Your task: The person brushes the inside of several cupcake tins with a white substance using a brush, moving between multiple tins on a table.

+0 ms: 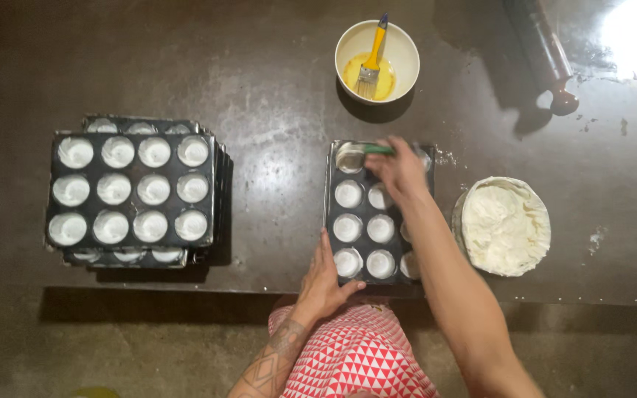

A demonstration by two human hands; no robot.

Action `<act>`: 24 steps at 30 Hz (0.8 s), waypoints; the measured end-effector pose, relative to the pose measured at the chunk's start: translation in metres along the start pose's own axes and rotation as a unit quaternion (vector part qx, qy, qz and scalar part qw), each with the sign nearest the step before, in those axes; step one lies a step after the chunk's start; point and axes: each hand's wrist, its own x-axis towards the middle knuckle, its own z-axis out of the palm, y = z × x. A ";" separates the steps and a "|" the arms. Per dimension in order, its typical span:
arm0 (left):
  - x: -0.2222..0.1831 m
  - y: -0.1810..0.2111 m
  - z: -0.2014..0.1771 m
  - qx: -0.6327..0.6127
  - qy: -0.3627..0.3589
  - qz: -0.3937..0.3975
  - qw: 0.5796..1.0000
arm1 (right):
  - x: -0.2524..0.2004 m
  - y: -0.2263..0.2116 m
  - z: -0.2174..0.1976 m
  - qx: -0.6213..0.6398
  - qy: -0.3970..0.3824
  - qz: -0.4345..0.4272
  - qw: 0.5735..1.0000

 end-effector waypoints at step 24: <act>-0.027 -0.005 0.003 0.025 0.150 0.026 0.988 | -0.212 0.040 -0.122 -0.052 -0.038 -0.132 0.989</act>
